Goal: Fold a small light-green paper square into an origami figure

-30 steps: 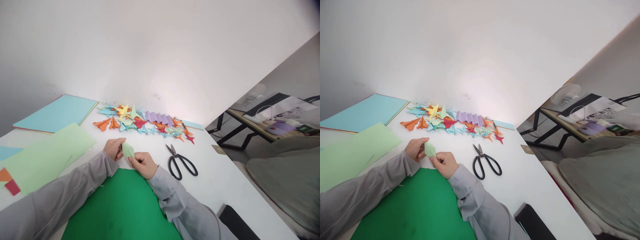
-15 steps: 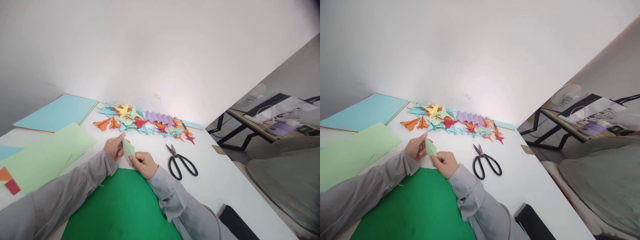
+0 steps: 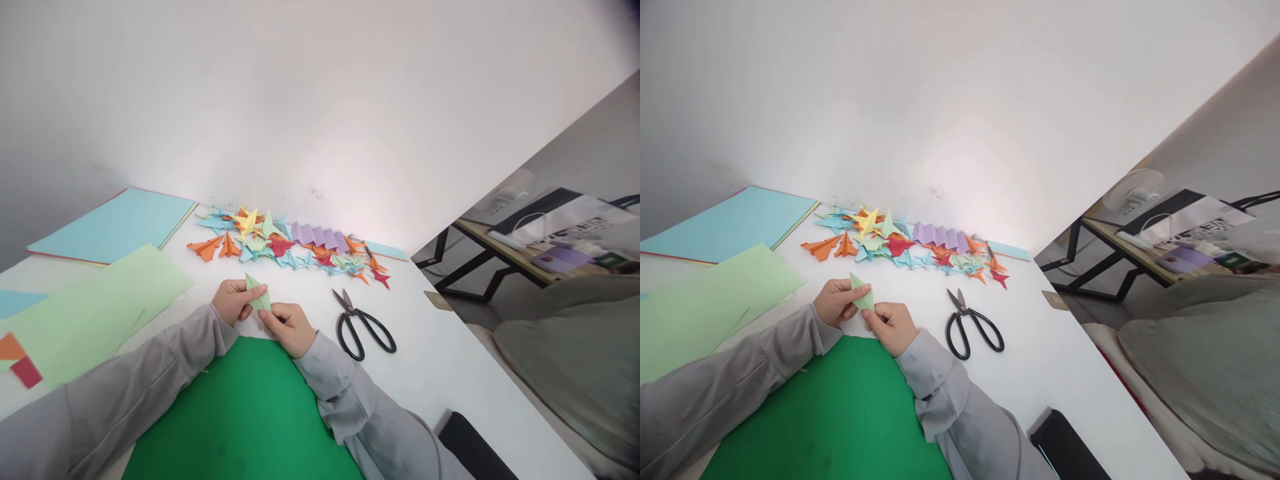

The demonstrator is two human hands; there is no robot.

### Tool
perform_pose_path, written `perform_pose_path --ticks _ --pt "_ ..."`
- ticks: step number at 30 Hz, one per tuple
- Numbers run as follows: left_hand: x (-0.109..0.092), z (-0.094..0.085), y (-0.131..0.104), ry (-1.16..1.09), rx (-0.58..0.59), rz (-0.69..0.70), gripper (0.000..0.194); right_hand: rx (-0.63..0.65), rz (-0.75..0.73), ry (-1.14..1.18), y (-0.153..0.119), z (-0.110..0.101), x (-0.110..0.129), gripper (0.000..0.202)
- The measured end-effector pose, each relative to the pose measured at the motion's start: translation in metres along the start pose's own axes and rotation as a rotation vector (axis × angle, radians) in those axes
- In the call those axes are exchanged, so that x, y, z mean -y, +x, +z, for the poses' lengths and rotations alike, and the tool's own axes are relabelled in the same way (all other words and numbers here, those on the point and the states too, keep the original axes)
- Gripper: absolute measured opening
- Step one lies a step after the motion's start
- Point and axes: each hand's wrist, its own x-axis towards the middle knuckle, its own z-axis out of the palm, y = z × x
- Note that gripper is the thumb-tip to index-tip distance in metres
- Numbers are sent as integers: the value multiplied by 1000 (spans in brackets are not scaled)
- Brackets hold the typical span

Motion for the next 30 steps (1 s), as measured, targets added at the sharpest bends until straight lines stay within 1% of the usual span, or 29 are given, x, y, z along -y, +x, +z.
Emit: perform_pose_path --ticks 6,11,17,23,26,30 --pt "-6 1 0 -83 -48 -88 50 22 -10 -13 0 0 1 41" --pt "-11 2 1 -204 -69 -141 42 29 -16 -20 -1 0 1 42" --pt "-9 1 3 -248 -81 -153 35 24 -16 -17 -1 -1 2 40" --pt "-12 2 4 -310 -165 -118 33 41 -45 -47 -2 -1 2 39" --pt "-13 2 3 -322 -156 -117 37 32 -31 -25 -2 -1 1 39" --pt "-12 2 2 -327 -74 -125 48 -6 29 59 -2 0 0 40"
